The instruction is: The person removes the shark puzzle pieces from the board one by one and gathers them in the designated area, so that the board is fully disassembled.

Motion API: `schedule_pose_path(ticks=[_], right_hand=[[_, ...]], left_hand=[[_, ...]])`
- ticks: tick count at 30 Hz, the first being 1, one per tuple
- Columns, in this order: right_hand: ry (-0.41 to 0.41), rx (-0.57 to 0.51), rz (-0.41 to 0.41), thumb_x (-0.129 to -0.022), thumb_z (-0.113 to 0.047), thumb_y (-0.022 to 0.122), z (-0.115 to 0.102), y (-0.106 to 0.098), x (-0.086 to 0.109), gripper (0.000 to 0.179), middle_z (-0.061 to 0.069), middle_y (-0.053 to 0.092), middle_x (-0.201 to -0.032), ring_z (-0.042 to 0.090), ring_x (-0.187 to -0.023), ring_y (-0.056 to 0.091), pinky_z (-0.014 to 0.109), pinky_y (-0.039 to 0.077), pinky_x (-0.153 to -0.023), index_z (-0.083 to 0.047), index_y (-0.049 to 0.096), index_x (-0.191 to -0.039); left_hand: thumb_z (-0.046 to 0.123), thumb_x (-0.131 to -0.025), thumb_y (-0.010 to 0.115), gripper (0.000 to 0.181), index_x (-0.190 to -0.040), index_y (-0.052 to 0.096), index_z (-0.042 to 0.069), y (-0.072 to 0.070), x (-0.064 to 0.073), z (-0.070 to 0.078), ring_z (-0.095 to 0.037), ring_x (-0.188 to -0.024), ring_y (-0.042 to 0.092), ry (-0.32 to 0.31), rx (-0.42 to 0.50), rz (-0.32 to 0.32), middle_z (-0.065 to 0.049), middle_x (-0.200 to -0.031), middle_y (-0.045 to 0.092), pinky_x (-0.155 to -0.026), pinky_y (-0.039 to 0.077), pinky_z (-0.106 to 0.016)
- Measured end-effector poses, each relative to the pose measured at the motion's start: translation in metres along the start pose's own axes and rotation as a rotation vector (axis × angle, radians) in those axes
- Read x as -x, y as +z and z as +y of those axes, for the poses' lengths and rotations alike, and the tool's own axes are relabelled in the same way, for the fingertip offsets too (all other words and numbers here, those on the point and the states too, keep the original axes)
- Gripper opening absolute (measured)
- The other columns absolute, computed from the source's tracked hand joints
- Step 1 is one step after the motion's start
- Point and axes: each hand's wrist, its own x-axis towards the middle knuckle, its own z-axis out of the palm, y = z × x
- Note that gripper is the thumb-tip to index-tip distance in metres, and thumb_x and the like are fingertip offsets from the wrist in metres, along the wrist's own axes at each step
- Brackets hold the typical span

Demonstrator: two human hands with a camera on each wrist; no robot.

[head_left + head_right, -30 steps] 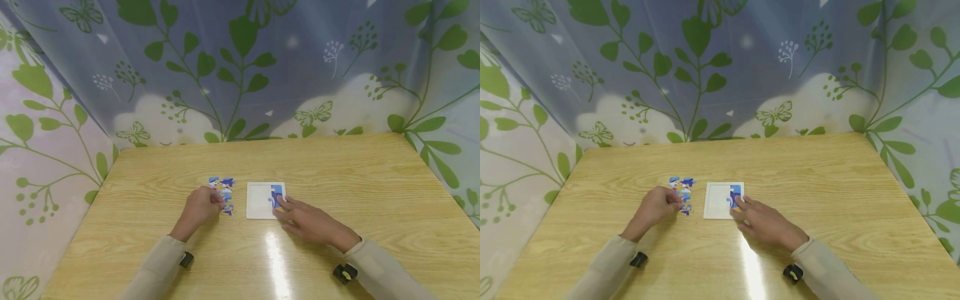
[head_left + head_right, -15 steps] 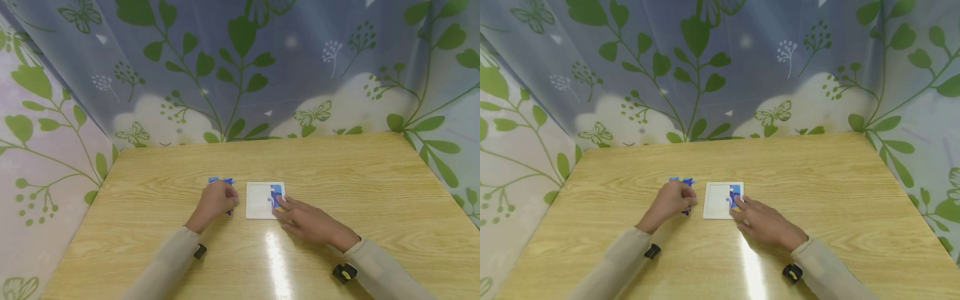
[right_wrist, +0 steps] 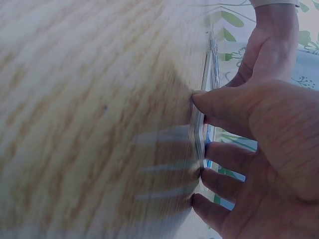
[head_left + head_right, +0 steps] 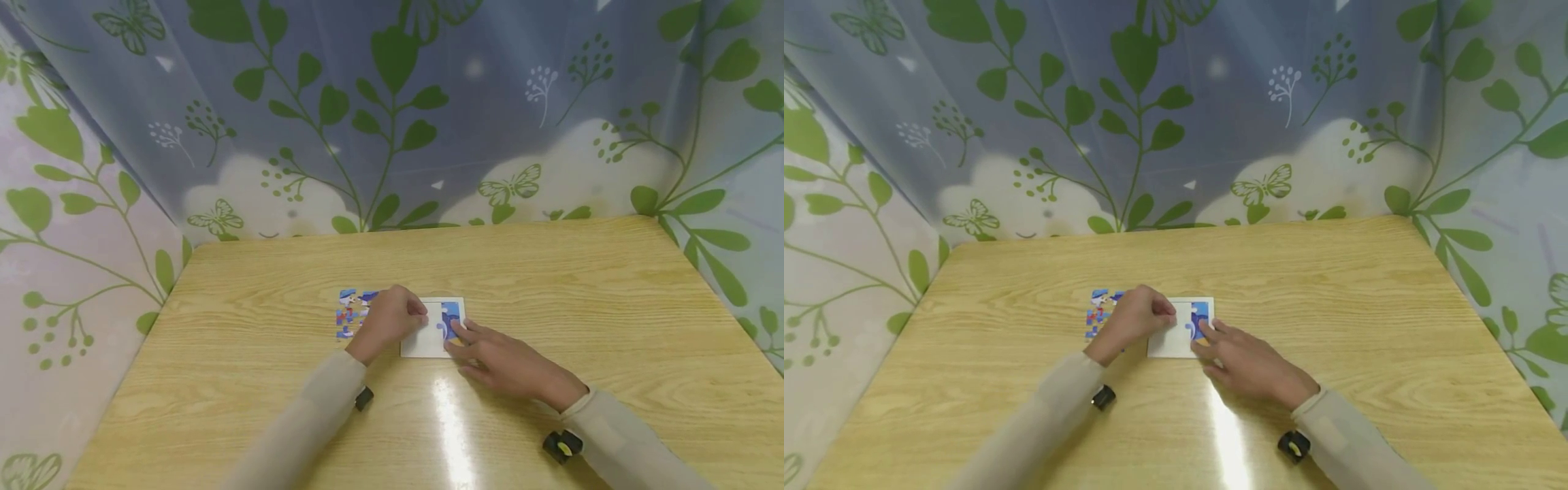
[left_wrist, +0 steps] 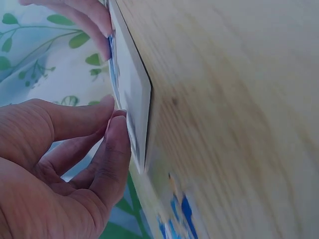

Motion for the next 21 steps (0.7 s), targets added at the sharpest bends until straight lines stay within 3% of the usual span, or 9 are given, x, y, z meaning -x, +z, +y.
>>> schedule_pose_path(ticks=[9,21], right_hand=[[-0.022,-0.007,0.01,-0.1,-0.014,0.064,-0.001,-0.002,0.0,0.044,0.029,0.033,-0.155,0.052,-0.142,0.032,0.062,0.036,-0.109,-0.001,0.057,-0.141],[-0.033,-0.003,0.003,-0.1,-0.014,0.064,0.0,-0.002,0.0,0.044,0.028,0.033,-0.155,0.052,-0.141,0.031,0.062,0.037,-0.108,-0.001,0.057,-0.141]], left_hand=[[0.008,-0.085,0.081,0.01,-0.094,0.079,0.005,0.014,-0.013,0.01,-0.013,-0.076,0.067,-0.012,0.028,-0.017,-0.004,-0.087,0.075,-0.069,0.054,-0.024],[0.006,-0.085,0.081,0.005,-0.089,0.079,0.006,0.02,-0.017,0.018,-0.011,-0.07,0.061,-0.057,0.059,-0.02,0.0,-0.08,0.071,-0.064,0.05,-0.023]])
